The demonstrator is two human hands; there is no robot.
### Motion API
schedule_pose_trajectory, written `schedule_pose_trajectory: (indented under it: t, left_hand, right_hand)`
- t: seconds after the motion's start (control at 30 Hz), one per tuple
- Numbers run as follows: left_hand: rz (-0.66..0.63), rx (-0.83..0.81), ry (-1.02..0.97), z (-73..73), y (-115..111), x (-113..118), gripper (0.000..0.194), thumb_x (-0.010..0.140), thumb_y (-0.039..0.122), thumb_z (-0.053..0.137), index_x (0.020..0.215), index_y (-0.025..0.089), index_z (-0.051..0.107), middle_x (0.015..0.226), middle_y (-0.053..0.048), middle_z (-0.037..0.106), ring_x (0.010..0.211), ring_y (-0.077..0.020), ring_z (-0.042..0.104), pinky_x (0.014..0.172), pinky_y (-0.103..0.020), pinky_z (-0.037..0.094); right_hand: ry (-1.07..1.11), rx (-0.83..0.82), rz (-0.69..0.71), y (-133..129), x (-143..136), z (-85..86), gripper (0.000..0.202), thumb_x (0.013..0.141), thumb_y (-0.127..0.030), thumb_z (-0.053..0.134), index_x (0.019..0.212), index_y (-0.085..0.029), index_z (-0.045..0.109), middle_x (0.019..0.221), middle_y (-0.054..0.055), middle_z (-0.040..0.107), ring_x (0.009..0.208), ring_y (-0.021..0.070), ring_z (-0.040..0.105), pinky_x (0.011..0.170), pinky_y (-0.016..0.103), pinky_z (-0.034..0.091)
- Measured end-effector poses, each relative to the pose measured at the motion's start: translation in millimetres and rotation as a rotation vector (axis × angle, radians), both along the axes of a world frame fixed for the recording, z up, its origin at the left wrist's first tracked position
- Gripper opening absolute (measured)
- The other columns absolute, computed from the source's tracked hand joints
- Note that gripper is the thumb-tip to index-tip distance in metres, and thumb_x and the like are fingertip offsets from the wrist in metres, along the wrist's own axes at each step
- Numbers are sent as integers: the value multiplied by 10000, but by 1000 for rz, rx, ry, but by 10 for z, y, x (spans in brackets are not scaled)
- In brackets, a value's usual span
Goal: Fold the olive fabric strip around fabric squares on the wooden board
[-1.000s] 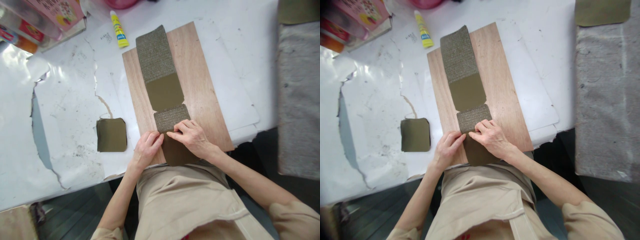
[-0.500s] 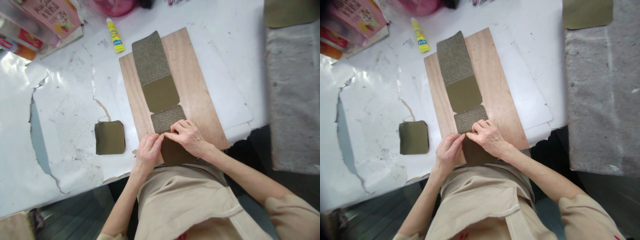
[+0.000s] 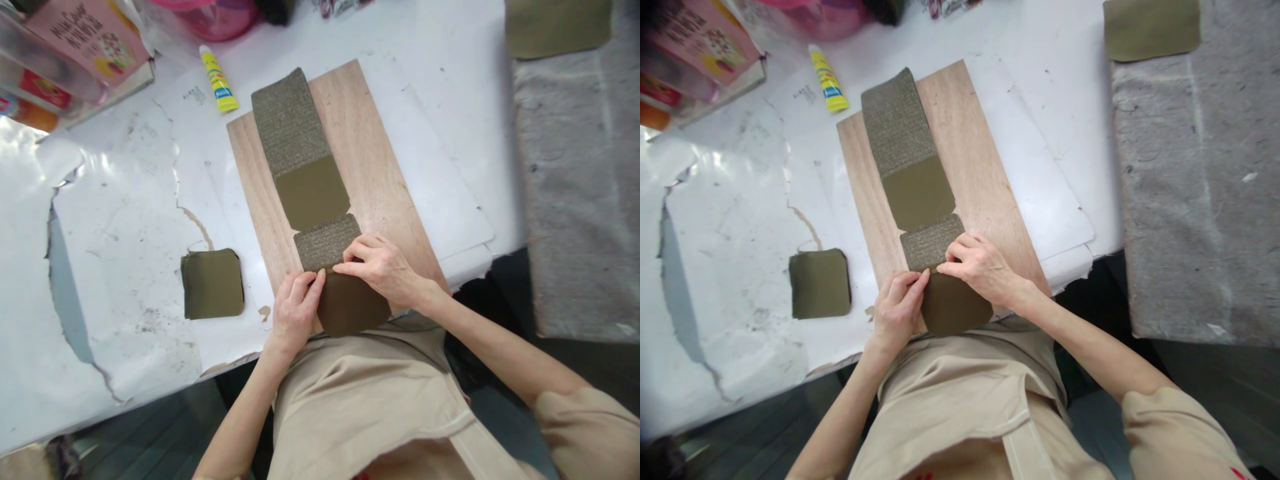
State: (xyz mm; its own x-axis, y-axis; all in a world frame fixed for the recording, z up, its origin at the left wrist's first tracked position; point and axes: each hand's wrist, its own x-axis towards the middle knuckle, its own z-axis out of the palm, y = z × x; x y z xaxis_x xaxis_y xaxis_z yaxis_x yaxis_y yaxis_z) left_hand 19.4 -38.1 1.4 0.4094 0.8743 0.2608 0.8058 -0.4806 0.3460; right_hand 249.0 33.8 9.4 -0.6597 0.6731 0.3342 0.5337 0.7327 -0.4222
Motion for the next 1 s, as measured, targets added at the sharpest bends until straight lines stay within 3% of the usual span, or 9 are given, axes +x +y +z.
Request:
schedule_pose_trajectory:
  t: [0.33, 0.53, 0.7, 1.0]
  left_hand:
    - [-26, 49, 203, 110, 15, 37, 482, 941, 120, 505, 1410, 226, 474, 1128, -125, 619, 1112, -263, 549, 920, -417, 475]
    - [-99, 0, 306, 167, 54, 87, 468, 944, 108, 482, 1408, 160, 462, 1133, -135, 633, 1078, -267, 568, 909, -407, 460]
    - [-116, -13, 321, 178, 78, 84, 486, 952, 130, 467, 1432, 194, 437, 1116, -131, 626, 1070, -260, 570, 900, -406, 462]
    - [-149, -21, 419, 237, 94, 113, 504, 947, 118, 439, 1446, 182, 408, 1152, -138, 610, 1114, -272, 548, 914, -421, 450]
  right_hand:
    - [-23, 7, -22, -46, -6, 19, 227, 953, -178, 525, 1035, -253, 723, 897, 39, 631, 919, 177, 502, 802, 324, 391]
    - [10, -36, -43, -17, 158, 23, 221, 961, -200, 527, 1061, -259, 716, 897, 29, 641, 913, 166, 506, 820, 314, 401]
    - [2, -66, -48, -2, 296, 13, 229, 965, -196, 518, 1057, -254, 719, 919, 35, 638, 902, 158, 503, 806, 294, 420]
    - [-10, -82, -51, -17, 309, 34, 249, 969, -192, 505, 1089, -250, 716, 926, 48, 624, 899, 160, 511, 791, 293, 439]
